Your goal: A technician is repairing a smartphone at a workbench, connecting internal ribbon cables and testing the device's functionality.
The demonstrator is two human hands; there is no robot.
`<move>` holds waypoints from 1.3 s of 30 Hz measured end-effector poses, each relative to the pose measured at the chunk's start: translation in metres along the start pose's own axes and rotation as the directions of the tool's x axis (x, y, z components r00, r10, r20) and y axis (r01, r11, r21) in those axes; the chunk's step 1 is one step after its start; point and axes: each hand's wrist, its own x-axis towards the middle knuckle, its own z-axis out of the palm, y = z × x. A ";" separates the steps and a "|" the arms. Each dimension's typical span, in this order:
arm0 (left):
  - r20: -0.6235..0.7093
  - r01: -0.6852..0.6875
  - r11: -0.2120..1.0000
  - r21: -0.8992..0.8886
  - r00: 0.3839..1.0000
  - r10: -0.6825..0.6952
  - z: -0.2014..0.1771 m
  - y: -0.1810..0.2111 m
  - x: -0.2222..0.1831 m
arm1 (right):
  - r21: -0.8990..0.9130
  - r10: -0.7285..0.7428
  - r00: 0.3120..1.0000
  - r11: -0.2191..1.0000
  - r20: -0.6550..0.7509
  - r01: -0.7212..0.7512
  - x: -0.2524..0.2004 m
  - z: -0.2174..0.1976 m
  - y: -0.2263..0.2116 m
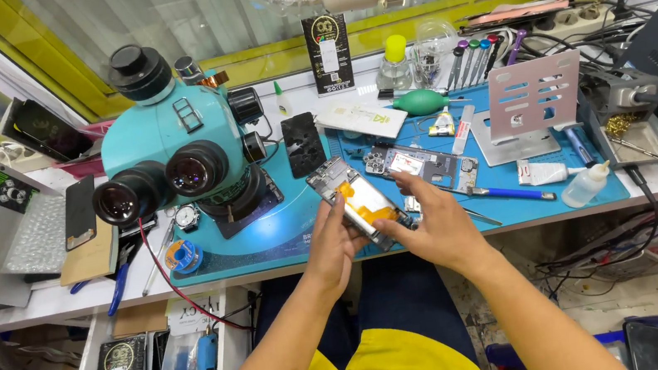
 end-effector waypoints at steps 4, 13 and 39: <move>0.056 -0.030 0.992 -0.123 0.998 0.037 0.016 -0.010 0.034 | -0.071 -0.004 0.996 0.997 0.085 0.010 0.040 -0.002 -0.001; 0.375 -0.437 0.536 0.722 0.899 0.228 -0.006 0.031 0.035 | -0.279 -0.128 0.991 0.951 0.041 0.135 0.145 0.005 0.078; 0.347 -0.561 0.662 0.497 0.828 0.441 -0.028 0.000 0.002 | 0.197 -0.236 0.971 0.951 -0.031 0.237 -0.018 -0.005 0.035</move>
